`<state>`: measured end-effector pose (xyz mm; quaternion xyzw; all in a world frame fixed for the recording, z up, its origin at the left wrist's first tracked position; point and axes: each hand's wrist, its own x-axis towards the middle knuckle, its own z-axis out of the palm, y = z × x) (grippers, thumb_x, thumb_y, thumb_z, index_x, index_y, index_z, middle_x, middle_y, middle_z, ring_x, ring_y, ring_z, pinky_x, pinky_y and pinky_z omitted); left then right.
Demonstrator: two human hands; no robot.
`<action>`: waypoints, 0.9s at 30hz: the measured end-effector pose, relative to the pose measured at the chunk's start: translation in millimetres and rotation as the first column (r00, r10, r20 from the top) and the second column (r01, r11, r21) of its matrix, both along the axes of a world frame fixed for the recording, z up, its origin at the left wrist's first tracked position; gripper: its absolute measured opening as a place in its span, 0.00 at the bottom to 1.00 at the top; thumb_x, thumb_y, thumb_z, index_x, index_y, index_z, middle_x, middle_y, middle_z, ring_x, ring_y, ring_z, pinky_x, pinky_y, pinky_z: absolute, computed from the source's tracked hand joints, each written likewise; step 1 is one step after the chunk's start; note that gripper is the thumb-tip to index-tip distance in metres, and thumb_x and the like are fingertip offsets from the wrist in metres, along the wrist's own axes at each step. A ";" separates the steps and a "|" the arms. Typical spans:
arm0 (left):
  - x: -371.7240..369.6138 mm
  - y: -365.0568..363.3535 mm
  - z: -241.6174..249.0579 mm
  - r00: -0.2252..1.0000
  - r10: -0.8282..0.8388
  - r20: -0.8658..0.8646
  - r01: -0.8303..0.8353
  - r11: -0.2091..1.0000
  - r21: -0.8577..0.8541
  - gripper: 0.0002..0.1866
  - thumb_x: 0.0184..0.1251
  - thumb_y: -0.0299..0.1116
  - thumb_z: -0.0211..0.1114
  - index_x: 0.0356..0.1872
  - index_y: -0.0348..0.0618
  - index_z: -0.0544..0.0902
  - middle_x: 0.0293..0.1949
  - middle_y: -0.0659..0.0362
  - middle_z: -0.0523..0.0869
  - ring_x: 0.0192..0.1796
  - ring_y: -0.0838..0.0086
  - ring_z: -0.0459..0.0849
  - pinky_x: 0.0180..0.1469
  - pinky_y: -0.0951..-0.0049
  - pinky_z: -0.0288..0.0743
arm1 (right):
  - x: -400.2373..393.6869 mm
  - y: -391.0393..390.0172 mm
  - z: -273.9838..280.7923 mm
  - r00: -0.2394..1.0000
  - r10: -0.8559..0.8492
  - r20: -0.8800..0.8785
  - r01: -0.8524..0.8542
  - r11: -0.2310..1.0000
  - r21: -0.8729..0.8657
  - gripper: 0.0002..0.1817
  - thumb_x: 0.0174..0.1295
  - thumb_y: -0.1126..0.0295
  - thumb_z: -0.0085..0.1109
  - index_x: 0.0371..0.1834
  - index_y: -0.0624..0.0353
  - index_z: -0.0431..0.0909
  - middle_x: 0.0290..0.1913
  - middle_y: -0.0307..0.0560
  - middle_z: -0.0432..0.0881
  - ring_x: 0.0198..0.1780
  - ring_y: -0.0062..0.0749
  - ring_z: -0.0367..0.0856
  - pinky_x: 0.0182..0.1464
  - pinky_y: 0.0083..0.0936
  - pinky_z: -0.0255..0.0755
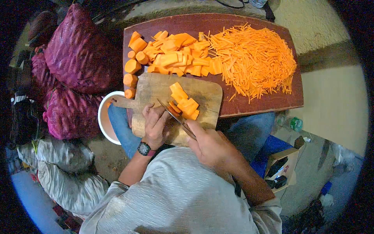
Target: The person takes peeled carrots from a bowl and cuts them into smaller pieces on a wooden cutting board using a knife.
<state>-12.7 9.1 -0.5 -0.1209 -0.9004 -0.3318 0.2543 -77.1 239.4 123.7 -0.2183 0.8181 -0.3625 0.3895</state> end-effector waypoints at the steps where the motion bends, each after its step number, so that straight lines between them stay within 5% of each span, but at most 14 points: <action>1: -1.1 0.6 -0.2 1.000 0.001 -0.015 -0.001 1.000 -0.008 0.26 0.46 0.19 0.72 0.52 0.33 0.86 0.52 0.48 0.85 0.54 0.54 0.87 0.73 0.39 0.67 | -0.7 -4.4 -7.4 1.000 0.000 -0.001 0.000 1.000 0.002 0.25 0.80 0.69 0.59 0.75 0.64 0.69 0.51 0.74 0.88 0.54 0.74 0.87 0.53 0.55 0.81; 7: -1.7 2.5 -9.8 0.998 0.023 -0.064 -0.025 0.999 -0.040 0.25 0.47 0.18 0.72 0.53 0.34 0.85 0.51 0.49 0.85 0.53 0.55 0.87 0.72 0.41 0.67 | -10.3 -24.6 -29.2 0.995 0.010 -0.095 -0.016 0.998 -0.059 0.20 0.80 0.67 0.60 0.69 0.64 0.72 0.50 0.76 0.86 0.51 0.77 0.86 0.48 0.63 0.78; 12: 2.2 3.6 0.4 0.998 0.053 -0.033 -0.054 0.998 -0.036 0.25 0.48 0.19 0.71 0.54 0.35 0.85 0.50 0.50 0.85 0.52 0.56 0.87 0.70 0.42 0.67 | -8.2 -11.9 -14.8 0.991 -0.057 -0.124 0.032 0.980 -0.199 0.21 0.80 0.65 0.58 0.69 0.66 0.73 0.50 0.75 0.87 0.52 0.76 0.87 0.52 0.59 0.81; 25: 0.5 2.3 -1.9 0.998 0.046 -0.047 -0.048 0.997 -0.056 0.23 0.52 0.21 0.72 0.54 0.37 0.87 0.49 0.53 0.86 0.51 0.60 0.87 0.72 0.40 0.66 | -1.8 5.5 11.7 0.999 -0.026 -0.022 0.024 0.996 -0.091 0.24 0.80 0.64 0.60 0.73 0.65 0.71 0.53 0.73 0.88 0.56 0.71 0.89 0.55 0.53 0.83; 27: 0.6 2.7 -2.2 0.998 0.047 -0.043 -0.049 0.998 -0.047 0.23 0.53 0.22 0.72 0.54 0.37 0.87 0.49 0.53 0.86 0.51 0.60 0.87 0.73 0.40 0.66 | 0.7 6.9 8.4 0.998 -0.025 -0.049 0.020 0.995 -0.095 0.23 0.81 0.68 0.57 0.75 0.65 0.70 0.46 0.67 0.87 0.47 0.68 0.89 0.47 0.48 0.80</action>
